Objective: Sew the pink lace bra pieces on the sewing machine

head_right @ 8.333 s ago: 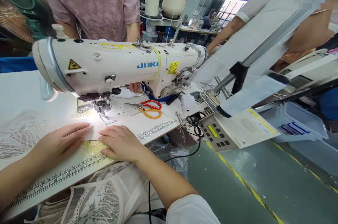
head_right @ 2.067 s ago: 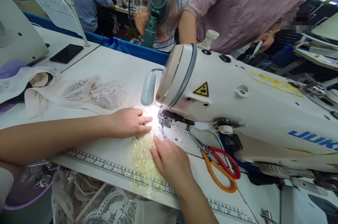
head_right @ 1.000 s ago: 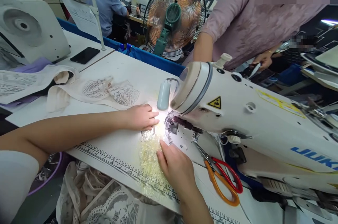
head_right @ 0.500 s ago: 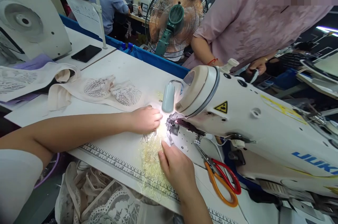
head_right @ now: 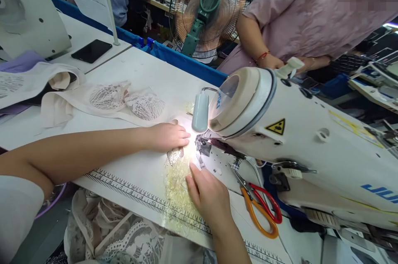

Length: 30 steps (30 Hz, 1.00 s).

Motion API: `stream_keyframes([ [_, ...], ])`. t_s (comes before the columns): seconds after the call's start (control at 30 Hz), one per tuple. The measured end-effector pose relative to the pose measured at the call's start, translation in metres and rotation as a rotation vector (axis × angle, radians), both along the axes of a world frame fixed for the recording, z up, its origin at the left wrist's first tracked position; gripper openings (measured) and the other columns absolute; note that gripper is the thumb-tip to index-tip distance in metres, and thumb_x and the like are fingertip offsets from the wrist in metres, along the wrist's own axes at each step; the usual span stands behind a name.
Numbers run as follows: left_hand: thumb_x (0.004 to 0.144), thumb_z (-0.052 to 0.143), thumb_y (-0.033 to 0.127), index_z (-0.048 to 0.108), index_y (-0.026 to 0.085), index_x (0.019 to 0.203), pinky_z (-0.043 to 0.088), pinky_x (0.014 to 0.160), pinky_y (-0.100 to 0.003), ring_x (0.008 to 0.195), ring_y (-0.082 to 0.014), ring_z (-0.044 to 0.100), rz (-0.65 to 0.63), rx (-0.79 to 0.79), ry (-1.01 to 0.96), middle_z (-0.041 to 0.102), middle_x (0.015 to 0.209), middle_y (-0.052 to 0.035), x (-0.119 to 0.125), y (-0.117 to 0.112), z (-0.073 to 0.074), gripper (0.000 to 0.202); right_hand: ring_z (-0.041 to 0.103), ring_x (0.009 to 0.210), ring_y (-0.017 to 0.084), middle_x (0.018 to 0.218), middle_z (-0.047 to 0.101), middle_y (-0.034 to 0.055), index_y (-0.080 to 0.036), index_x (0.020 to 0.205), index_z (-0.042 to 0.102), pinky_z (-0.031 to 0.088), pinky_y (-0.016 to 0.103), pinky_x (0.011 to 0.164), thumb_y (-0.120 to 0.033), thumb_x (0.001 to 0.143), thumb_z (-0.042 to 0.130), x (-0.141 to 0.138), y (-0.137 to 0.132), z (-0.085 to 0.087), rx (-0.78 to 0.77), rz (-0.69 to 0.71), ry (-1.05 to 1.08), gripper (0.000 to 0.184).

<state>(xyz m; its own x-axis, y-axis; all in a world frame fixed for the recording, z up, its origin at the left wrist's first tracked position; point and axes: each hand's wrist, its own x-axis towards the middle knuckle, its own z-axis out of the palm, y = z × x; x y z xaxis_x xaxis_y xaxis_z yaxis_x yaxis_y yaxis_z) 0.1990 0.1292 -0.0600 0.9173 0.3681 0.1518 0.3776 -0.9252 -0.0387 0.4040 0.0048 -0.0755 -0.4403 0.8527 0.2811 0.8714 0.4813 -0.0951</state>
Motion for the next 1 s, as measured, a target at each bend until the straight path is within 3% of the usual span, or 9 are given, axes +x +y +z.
stream_keyframes([
  [0.27,0.089,0.050,0.013,0.064,0.015,0.089,0.038,0.076,-0.034,0.093,-0.0214,0.056,0.010,-0.038,0.016,0.065,0.101,-0.0079,-0.0007,-0.0014,0.0024,0.015,0.051,0.052,0.012,0.060,0.057,-0.0018,-0.016,0.113,0.062,0.029,0.022,0.045,-0.036,0.096,0.038,0.0009,-0.0017,-0.0001,-0.030,-0.012,0.004,0.035],
  [0.53,0.084,0.055,0.011,0.065,0.019,0.085,0.037,0.078,-0.033,0.089,-0.0193,0.055,-0.018,-0.083,-0.152,0.066,0.092,-0.0053,-0.0023,0.0011,-0.0060,0.013,0.052,0.054,0.012,0.063,0.057,-0.0011,-0.016,0.114,0.061,0.030,0.023,0.045,-0.035,0.096,0.037,0.0007,-0.0019,0.0033,-0.086,-0.017,-0.014,0.036],
  [1.0,0.089,0.051,0.015,0.068,0.017,0.088,0.034,0.071,-0.034,0.086,-0.0206,0.054,-0.003,-0.024,0.022,0.064,0.093,-0.0076,-0.0018,0.0000,0.0033,0.017,0.052,0.055,0.012,0.060,0.056,-0.0019,-0.016,0.112,0.062,0.030,0.023,0.046,-0.035,0.096,0.036,-0.0004,-0.0013,0.0061,-0.083,-0.013,0.004,0.035],
])
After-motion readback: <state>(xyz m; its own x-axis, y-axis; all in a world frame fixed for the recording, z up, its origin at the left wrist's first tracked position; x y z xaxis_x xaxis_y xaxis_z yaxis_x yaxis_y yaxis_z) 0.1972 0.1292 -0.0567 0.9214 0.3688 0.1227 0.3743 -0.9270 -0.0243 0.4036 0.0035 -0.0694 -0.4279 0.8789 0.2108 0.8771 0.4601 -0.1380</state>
